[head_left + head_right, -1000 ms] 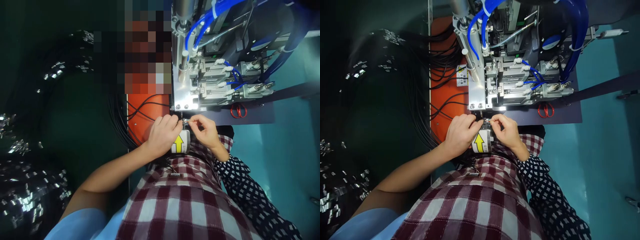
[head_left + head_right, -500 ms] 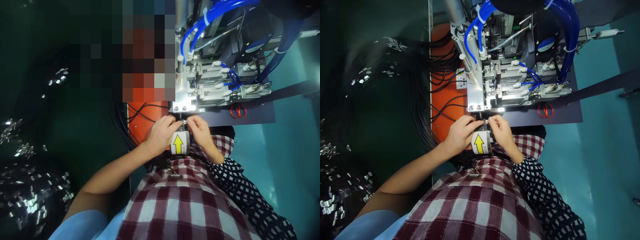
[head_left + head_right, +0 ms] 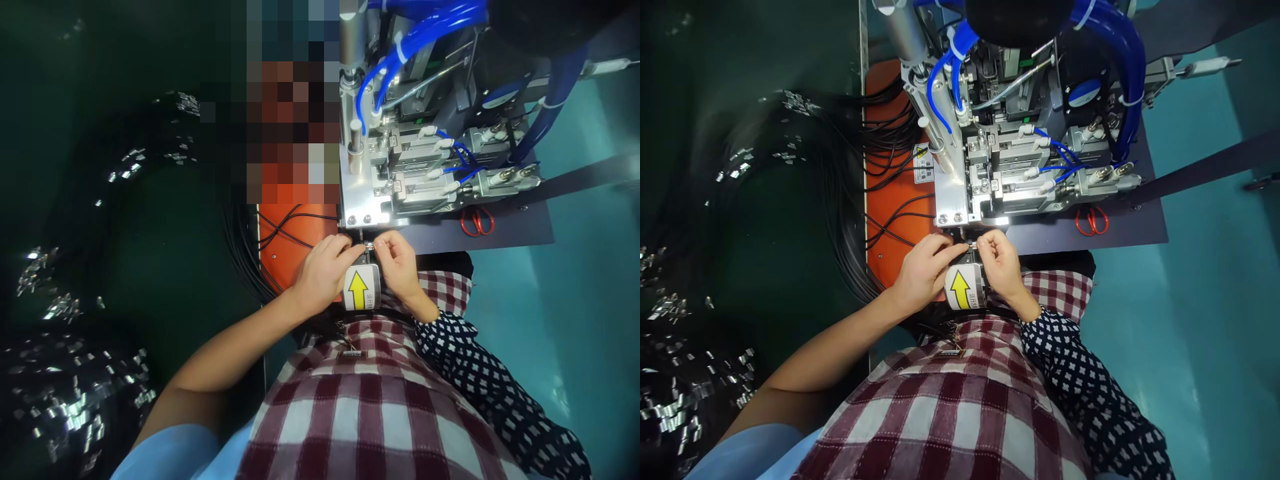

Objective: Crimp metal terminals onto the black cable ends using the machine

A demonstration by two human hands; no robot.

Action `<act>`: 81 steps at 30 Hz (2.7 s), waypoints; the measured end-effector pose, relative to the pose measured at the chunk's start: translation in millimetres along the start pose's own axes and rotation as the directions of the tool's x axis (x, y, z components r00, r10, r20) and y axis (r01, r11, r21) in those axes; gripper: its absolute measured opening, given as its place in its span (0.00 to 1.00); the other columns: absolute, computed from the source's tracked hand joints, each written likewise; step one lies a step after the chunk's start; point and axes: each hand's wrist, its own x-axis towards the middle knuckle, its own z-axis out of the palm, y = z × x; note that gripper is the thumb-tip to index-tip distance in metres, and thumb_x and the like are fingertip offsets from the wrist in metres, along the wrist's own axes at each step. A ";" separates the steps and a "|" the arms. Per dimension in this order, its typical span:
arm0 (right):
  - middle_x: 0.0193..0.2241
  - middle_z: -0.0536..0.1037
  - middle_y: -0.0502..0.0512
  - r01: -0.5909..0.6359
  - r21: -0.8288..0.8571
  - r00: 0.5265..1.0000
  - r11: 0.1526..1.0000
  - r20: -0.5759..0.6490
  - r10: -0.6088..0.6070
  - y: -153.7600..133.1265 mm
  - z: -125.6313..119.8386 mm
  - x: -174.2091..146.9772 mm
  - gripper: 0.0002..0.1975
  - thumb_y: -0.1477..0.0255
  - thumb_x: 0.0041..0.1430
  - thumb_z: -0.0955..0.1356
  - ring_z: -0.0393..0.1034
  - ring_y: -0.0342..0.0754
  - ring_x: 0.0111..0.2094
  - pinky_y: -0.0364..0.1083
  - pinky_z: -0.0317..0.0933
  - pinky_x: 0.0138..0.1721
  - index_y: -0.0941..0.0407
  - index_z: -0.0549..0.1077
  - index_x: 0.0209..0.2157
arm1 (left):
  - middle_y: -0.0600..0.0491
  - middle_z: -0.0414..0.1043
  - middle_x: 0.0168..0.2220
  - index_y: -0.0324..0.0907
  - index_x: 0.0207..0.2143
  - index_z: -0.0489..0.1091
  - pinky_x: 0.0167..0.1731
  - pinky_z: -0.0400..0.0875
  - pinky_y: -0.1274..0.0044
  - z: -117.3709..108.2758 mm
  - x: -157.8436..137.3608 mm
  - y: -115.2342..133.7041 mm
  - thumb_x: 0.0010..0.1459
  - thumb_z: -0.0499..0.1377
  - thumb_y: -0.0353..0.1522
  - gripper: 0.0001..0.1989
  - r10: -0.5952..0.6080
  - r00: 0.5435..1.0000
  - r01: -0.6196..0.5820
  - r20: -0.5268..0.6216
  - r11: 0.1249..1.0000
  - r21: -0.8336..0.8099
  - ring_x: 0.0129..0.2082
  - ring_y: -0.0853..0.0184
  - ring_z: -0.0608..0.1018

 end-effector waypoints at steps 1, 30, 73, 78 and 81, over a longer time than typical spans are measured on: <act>0.23 0.65 0.47 0.010 -0.011 1.000 1.000 -0.006 -0.010 0.7 0.2 0.1 0.12 0.63 0.64 0.64 0.58 0.43 0.24 0.44 0.56 0.26 0.54 0.66 0.29 | 0.46 0.70 0.39 0.38 0.49 0.72 0.38 0.69 0.74 0.1 -0.4 -0.6 0.67 0.48 0.30 0.16 0.003 1.000 -0.003 -0.001 1.000 -0.014 0.39 0.63 0.71; 0.24 0.64 0.46 0.023 0.004 1.000 1.000 -0.013 -0.023 6.2 5.3 -2.9 0.11 0.62 0.66 0.62 0.59 0.43 0.24 0.45 0.58 0.28 0.54 0.64 0.32 | 0.46 0.71 0.40 0.40 0.52 0.69 0.33 0.65 0.73 2.2 6.1 15.2 0.67 0.47 0.30 0.16 -0.044 0.989 0.008 0.139 0.968 0.252 0.37 0.62 0.71; 0.23 0.69 0.47 -0.175 0.226 0.970 0.958 -0.125 0.207 10.1 -61.1 -26.0 0.15 0.58 0.62 0.66 0.62 0.40 0.22 0.41 0.59 0.26 0.55 0.71 0.31 | 0.47 0.69 0.45 0.42 0.41 0.71 0.51 0.65 0.67 -99.6 -48.4 -40.7 0.63 0.56 0.34 0.07 0.093 0.874 -0.068 0.478 0.995 -0.069 0.48 0.60 0.72; 0.23 0.68 0.47 -0.133 0.207 0.982 0.969 -0.103 0.157 -9.8 -62.9 -29.6 0.12 0.61 0.64 0.65 0.63 0.40 0.23 0.41 0.60 0.26 0.55 0.71 0.32 | 0.49 0.73 0.38 0.42 0.38 0.72 0.49 0.66 0.69 -109.0 -63.8 -41.0 0.65 0.53 0.31 0.07 0.124 0.925 -0.071 0.358 0.985 -0.158 0.43 0.63 0.75; 0.28 0.72 0.49 -0.081 0.104 0.993 0.991 0.097 0.071 -28.6 -54.0 -37.8 0.06 0.66 0.63 0.67 0.66 0.40 0.25 0.41 0.64 0.29 0.53 0.73 0.38 | 0.49 0.75 0.37 0.41 0.40 0.71 0.44 0.70 0.74 -101.8 -61.2 -40.7 0.65 0.54 0.31 0.06 0.005 0.998 0.015 0.069 0.960 -0.281 0.40 0.66 0.76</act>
